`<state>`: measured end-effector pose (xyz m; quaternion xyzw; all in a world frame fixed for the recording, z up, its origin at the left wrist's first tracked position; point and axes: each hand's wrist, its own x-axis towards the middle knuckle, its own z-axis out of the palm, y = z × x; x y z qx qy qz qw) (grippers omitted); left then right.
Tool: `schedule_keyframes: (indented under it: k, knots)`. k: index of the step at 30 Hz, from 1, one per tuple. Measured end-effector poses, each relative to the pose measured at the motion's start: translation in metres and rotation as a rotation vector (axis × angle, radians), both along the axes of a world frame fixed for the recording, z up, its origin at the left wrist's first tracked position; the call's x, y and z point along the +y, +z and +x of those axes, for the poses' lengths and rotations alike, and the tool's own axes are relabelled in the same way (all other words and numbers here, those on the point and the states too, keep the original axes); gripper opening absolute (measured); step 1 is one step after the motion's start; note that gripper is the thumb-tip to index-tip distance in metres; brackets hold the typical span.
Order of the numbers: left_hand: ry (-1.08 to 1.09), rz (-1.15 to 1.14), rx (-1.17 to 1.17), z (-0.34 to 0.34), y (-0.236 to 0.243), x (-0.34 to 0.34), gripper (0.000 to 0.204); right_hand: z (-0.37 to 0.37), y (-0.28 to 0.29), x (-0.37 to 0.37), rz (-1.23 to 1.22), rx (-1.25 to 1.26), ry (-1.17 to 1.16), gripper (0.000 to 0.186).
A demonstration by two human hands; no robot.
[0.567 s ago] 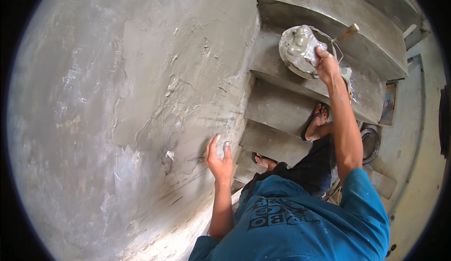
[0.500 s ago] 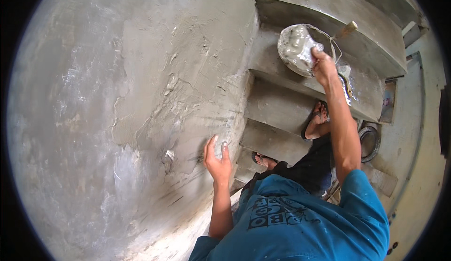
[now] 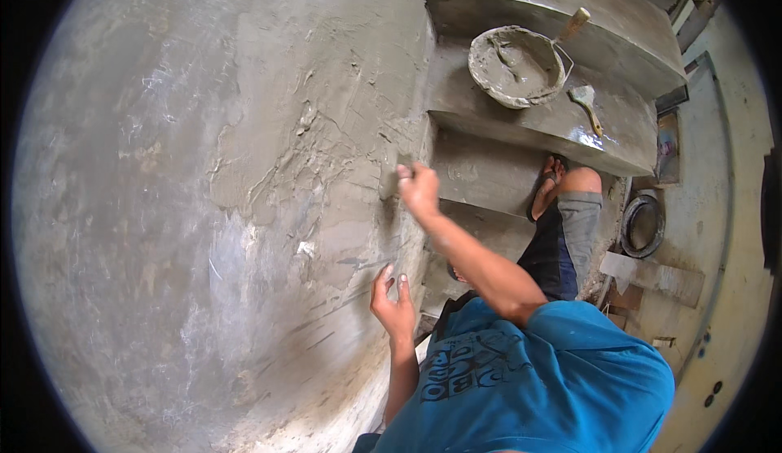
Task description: The person applies wet cement to a curved wall using a trowel and a bucket. They repeatedly scoop cement from the bucket and spread it onto the wall surface, smoothing it with the trowel.
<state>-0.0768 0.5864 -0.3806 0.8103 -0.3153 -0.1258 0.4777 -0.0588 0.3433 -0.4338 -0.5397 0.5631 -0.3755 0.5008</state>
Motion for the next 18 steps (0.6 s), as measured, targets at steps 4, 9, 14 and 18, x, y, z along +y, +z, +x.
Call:
schedule_keyframes:
  k: [4,9,14,18]
  knots:
    - [0.025,-0.007,0.023,-0.003,-0.006,0.027,0.033,0.042,0.066,0.036,-0.194,0.043,-0.019,0.034]
    - [0.066,0.036,0.113,0.0,-0.015,0.048,0.033,0.034,0.153,0.067,-0.318,-0.068,0.141,0.034]
    - [0.013,0.086,0.035,0.009,-0.013,0.052,0.029,0.021,0.209,0.081,-0.438,-0.245,0.082,0.032]
    - [0.028,0.08,0.079,0.009,-0.014,0.048,0.031,-0.001,0.211,0.069,-0.374,-0.372,-0.017,0.027]
